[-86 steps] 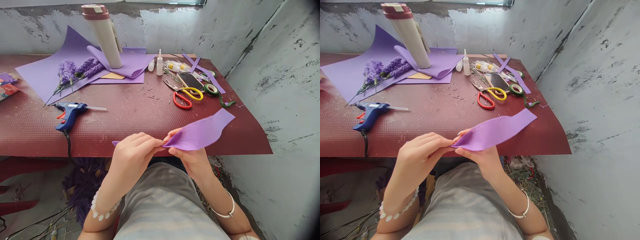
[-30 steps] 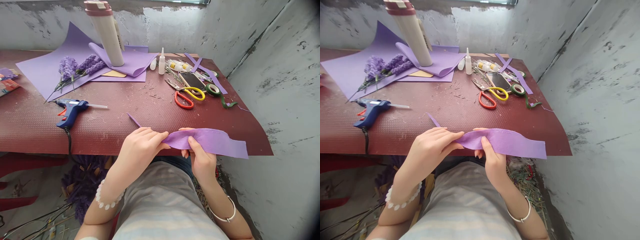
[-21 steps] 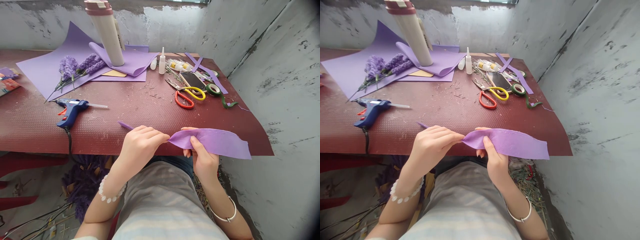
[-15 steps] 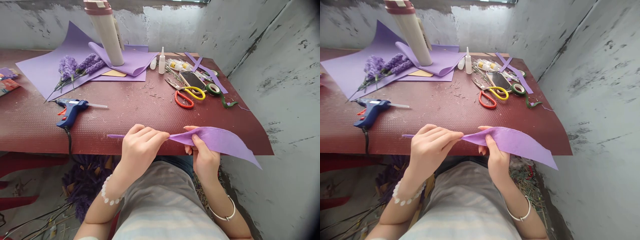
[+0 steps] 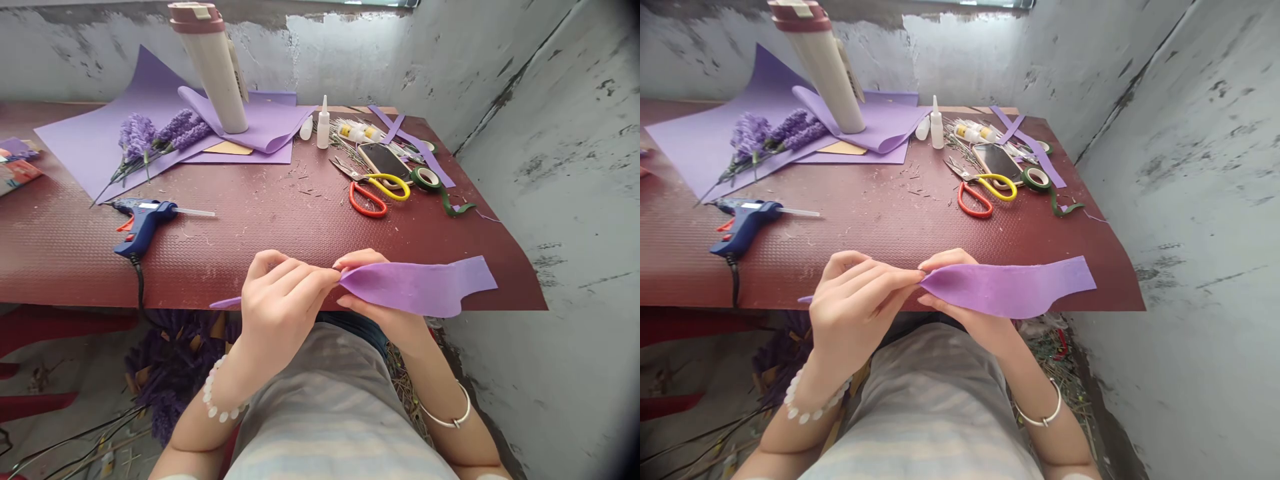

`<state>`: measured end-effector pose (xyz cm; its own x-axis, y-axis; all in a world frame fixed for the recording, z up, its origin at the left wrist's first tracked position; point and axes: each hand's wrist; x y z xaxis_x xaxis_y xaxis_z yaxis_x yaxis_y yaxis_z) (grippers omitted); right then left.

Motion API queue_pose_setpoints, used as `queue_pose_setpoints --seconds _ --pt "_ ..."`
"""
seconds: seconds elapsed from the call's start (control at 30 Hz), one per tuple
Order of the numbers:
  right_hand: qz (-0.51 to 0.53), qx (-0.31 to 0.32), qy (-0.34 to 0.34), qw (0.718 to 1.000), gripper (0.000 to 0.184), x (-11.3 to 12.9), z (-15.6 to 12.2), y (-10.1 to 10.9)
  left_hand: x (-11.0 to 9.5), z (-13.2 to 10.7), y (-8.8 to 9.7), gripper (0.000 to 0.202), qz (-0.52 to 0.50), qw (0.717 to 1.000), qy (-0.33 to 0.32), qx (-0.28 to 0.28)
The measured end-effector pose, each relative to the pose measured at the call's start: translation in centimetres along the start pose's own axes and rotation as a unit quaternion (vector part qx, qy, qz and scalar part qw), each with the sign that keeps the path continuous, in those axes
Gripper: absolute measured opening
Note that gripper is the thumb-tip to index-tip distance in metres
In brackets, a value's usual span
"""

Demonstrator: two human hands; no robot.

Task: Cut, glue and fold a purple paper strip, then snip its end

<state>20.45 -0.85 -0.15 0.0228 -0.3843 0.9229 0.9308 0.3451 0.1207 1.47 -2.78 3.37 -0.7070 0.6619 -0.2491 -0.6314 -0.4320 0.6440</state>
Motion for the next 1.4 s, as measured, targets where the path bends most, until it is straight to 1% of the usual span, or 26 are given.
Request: queue_pose_setpoints --seconds 0.1,0.13,0.27,0.33,0.37,0.47,0.5,0.6,0.67,0.8,0.97,1.13,1.27,1.4 --pt "0.036 -0.013 0.029 0.999 0.020 -0.4 0.5 -0.4 -0.1 -0.1 -0.3 0.016 0.006 1.000 -0.007 -0.002" --pt "0.044 -0.021 0.038 0.998 0.017 -0.5 0.6 -0.4 -0.1 -0.1 -0.4 0.016 0.010 1.000 -0.007 -0.005" --pt "0.042 -0.053 0.061 0.996 0.019 -1.4 0.5 -0.3 -0.1 -0.3 -0.6 0.014 0.016 1.000 0.001 -0.002" --pt "0.041 -0.070 0.061 0.995 0.017 -2.0 0.4 -0.3 0.0 -0.4 -0.6 0.009 -0.003 1.000 0.015 0.010" --pt "0.042 -0.077 0.060 0.994 0.015 -2.2 0.3 -0.2 0.0 -0.4 -0.6 0.010 -0.015 0.999 0.025 0.018" --pt "0.043 -0.078 0.053 0.995 0.011 -2.6 0.1 -0.2 0.1 -0.5 -0.6 0.035 -0.037 0.998 0.029 0.044" --pt "0.041 -0.075 0.055 0.995 0.011 -2.6 0.1 -0.2 0.1 -0.5 -0.7 0.035 -0.039 0.998 0.022 0.051" --pt "0.039 -0.078 0.064 0.994 0.016 -2.5 0.0 -0.3 0.1 -0.5 -1.0 0.015 -0.035 0.998 0.003 0.052" --pt "0.038 -0.087 0.066 0.993 0.017 -2.5 0.0 -0.4 0.1 -0.5 -1.2 0.009 -0.025 0.999 0.001 0.046" --pt "0.043 -0.115 0.070 0.990 0.013 -2.6 -0.1 -0.6 -0.1 -0.5 -1.2 0.010 -0.009 1.000 -0.004 0.022" --pt "0.068 -0.136 0.073 0.986 0.014 -2.7 -0.2 -0.8 -0.5 -0.8 -1.1 0.005 -0.011 1.000 -0.009 -0.012" --pt "0.064 -0.138 0.084 0.985 0.012 -2.9 -0.1 -0.7 -0.6 -1.0 -1.0 0.009 -0.013 1.000 -0.006 -0.022" --pt "0.058 -0.144 0.074 0.985 0.021 -2.7 0.1 -0.8 -0.8 -0.9 -1.0 0.009 -0.020 0.999 -0.002 -0.032" --pt "0.108 -0.146 0.073 0.981 0.025 -1.9 0.5 -0.9 -0.9 -0.8 -0.5 0.007 -0.049 0.999 0.015 -0.014"
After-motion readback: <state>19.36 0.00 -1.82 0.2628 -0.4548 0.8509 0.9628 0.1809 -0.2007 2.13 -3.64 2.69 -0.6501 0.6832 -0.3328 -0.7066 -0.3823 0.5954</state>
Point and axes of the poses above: each hand's wrist, its own z-axis towards the middle knuckle, its own y-axis out of the back of the hand, x = y × z, and after that the axes turned 4 degrees about x, right-handed
